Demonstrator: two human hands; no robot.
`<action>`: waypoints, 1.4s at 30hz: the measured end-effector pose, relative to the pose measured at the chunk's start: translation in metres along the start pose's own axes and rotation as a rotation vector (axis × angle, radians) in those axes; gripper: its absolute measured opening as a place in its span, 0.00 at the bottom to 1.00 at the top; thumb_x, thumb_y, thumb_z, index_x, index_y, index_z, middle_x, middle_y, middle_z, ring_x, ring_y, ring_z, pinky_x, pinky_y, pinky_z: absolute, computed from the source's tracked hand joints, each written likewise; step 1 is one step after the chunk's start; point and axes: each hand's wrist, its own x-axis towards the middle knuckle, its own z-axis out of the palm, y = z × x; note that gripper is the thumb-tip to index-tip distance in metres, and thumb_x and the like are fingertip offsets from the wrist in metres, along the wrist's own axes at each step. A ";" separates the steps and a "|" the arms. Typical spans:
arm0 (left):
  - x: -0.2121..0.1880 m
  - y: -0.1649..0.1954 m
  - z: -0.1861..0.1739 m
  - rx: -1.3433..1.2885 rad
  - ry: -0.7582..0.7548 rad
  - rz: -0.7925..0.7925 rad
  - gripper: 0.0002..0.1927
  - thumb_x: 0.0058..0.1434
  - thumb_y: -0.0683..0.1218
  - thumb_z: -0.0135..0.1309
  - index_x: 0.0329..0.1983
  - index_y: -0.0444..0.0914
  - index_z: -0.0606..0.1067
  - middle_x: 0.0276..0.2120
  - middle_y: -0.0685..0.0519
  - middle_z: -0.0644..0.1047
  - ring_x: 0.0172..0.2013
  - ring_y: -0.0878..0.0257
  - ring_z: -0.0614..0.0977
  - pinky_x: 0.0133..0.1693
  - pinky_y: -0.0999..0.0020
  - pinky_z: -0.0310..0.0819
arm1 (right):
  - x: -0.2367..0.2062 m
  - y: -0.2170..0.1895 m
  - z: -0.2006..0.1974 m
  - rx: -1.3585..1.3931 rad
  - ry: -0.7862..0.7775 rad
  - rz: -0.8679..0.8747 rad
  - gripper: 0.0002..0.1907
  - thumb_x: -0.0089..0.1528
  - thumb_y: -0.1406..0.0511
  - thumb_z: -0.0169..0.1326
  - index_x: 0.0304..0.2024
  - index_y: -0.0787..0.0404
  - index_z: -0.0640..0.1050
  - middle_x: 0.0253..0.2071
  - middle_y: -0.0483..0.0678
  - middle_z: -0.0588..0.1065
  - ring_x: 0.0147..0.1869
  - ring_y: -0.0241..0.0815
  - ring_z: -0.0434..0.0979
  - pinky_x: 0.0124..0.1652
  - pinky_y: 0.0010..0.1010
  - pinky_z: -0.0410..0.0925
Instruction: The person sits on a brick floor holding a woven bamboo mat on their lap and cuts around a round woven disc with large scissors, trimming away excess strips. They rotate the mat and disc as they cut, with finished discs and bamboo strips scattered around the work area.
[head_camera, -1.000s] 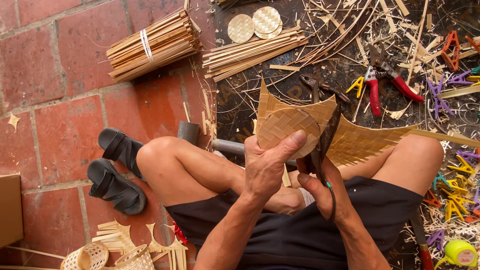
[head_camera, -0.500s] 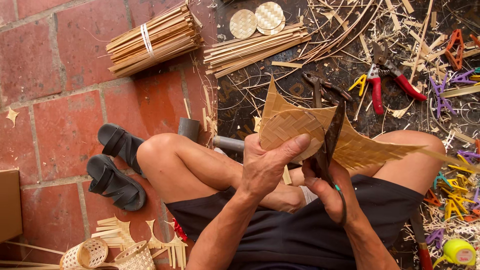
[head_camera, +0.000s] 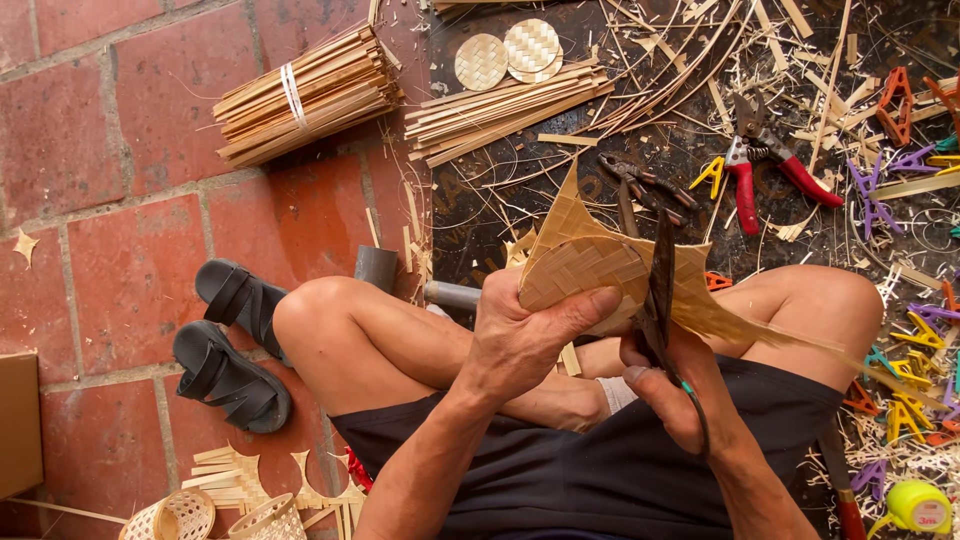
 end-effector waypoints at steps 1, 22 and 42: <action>0.000 0.000 0.000 0.010 -0.012 0.006 0.13 0.70 0.41 0.60 0.56 0.31 0.79 0.46 0.53 0.82 0.45 0.68 0.82 0.49 0.71 0.80 | -0.001 0.003 0.000 -0.010 0.000 0.014 0.09 0.54 0.64 0.51 0.32 0.61 0.68 0.26 0.43 0.63 0.30 0.35 0.61 0.29 0.29 0.60; -0.005 -0.011 -0.005 -0.042 -0.126 -0.147 0.13 0.69 0.42 0.61 0.54 0.30 0.79 0.45 0.53 0.82 0.45 0.69 0.81 0.47 0.72 0.78 | -0.017 0.015 -0.024 -0.068 -0.086 0.011 0.08 0.53 0.67 0.51 0.33 0.61 0.68 0.29 0.43 0.64 0.33 0.36 0.62 0.33 0.29 0.61; -0.009 -0.009 -0.013 0.090 -0.212 -0.286 0.15 0.67 0.43 0.62 0.55 0.31 0.80 0.44 0.54 0.82 0.45 0.69 0.81 0.48 0.72 0.78 | -0.015 0.007 -0.043 -0.129 -0.222 -0.056 0.20 0.56 0.69 0.51 0.51 0.68 0.69 0.34 0.46 0.67 0.37 0.36 0.64 0.38 0.29 0.64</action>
